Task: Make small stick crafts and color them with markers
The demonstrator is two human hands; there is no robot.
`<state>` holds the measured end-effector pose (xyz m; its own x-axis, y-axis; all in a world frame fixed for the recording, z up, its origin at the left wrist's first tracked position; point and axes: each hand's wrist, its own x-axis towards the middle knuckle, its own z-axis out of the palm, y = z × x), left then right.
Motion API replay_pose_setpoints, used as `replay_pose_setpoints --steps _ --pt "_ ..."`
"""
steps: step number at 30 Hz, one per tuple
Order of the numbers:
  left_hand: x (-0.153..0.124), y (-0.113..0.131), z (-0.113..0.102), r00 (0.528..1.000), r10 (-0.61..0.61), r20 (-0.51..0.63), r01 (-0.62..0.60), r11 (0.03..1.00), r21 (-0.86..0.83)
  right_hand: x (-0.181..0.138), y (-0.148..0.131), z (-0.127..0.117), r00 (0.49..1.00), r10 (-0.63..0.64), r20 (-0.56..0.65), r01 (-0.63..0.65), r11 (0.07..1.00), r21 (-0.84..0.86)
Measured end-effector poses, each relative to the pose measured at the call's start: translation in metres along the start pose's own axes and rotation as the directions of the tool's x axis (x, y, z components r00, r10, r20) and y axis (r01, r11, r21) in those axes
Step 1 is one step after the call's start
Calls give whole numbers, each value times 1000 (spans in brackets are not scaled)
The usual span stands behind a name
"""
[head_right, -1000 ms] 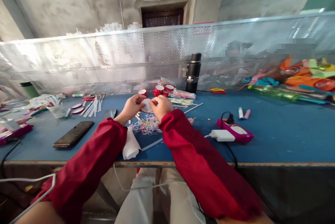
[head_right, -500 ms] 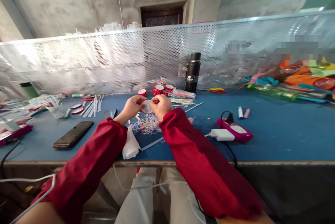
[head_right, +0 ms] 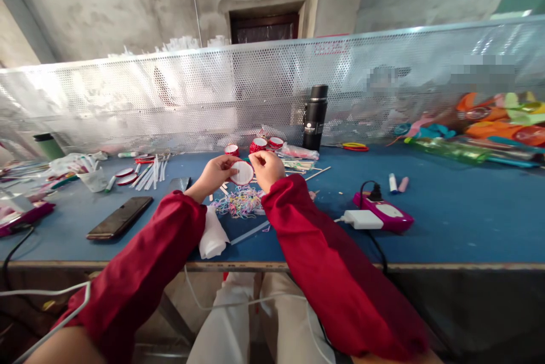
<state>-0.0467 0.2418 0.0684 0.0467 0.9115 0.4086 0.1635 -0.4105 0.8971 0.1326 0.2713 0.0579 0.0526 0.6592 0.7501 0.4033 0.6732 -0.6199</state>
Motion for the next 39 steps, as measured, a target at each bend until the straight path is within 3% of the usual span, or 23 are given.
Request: replay_pose_setpoints --steps 8,17,32,39 --pt "-5 9 -3 992 -128 11 128 978 -162 -2 -1 5 978 -27 209 -6 988 156" --pt "-2 6 -9 991 -112 77 122 981 -148 0 1 5 949 9 314 -87 968 236" --pt "-1 4 -11 990 -128 65 137 979 -150 1 -2 3 960 63 272 -123 970 210" --pt "-3 7 -10 987 -140 74 151 973 -176 1 -3 2 972 40 233 -79 984 161"
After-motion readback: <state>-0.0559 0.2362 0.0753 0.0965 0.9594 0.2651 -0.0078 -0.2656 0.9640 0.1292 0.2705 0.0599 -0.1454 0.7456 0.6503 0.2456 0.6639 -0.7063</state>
